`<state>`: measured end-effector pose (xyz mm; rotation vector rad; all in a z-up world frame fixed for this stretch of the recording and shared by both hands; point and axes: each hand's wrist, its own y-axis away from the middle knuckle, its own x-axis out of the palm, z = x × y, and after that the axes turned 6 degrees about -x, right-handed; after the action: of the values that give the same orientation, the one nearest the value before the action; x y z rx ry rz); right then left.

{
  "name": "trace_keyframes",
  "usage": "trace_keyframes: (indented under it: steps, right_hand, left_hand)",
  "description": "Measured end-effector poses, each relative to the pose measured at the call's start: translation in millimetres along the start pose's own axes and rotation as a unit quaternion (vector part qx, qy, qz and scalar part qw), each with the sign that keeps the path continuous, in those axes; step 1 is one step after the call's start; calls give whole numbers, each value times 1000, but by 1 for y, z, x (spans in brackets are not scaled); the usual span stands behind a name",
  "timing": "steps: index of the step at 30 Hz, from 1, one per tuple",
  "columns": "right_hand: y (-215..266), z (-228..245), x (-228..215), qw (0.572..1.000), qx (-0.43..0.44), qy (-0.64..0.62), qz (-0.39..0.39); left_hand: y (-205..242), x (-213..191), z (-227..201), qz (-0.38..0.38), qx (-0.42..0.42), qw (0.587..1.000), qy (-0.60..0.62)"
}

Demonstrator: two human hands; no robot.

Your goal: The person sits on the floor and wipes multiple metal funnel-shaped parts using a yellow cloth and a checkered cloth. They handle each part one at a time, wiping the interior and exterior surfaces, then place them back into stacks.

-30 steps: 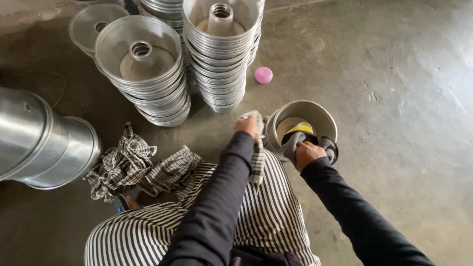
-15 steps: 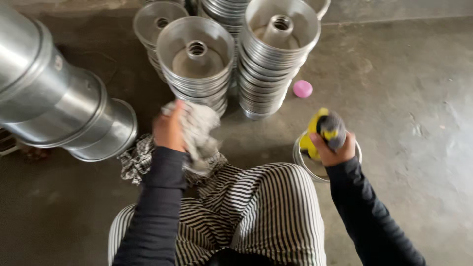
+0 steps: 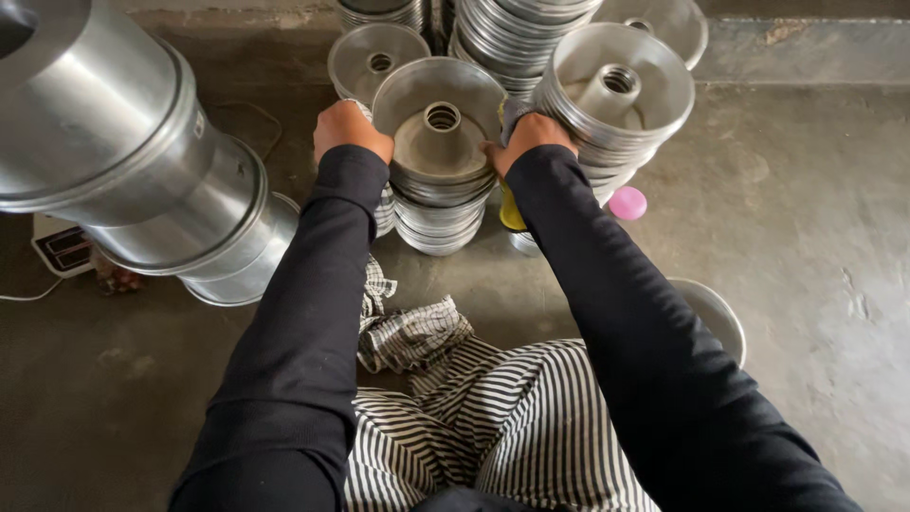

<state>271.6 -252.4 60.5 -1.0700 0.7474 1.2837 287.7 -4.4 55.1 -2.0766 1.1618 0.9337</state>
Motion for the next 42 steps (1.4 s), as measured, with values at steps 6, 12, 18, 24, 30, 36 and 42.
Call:
trace_keyframes:
  steps: [6, 12, 18, 24, 30, 36, 42]
  right_hand:
    - [-12, -4, 11, 999, 20, -36, -2]
    - [-27, -15, 25, 990, 68, -121, -14]
    - [-21, -14, 34, 993, 29, -100, -63]
    - [10, 13, 1, 998, -54, 10, -33]
    - [20, 51, 17, 930, -359, 13, -75]
    - [-12, 29, 29, 919, -370, -2, -136]
    - [-22, 31, 6, 888, -382, -64, -247]
  left_hand:
    - [-18, -10, -3, 33, 6, 998, -45]
    - [-33, -4, 1, 37, 6, 998, -58]
    - [-19, -7, -4, 26, -15, 999, -37]
    - [-13, -17, -17, -7, 5, 1000, 20]
    - [-27, 3, -18, 29, -2, 999, 27]
    - [-24, 22, 37, 166, -116, 767, 609]
    - [12, 52, 30, 202, -108, 621, 750]
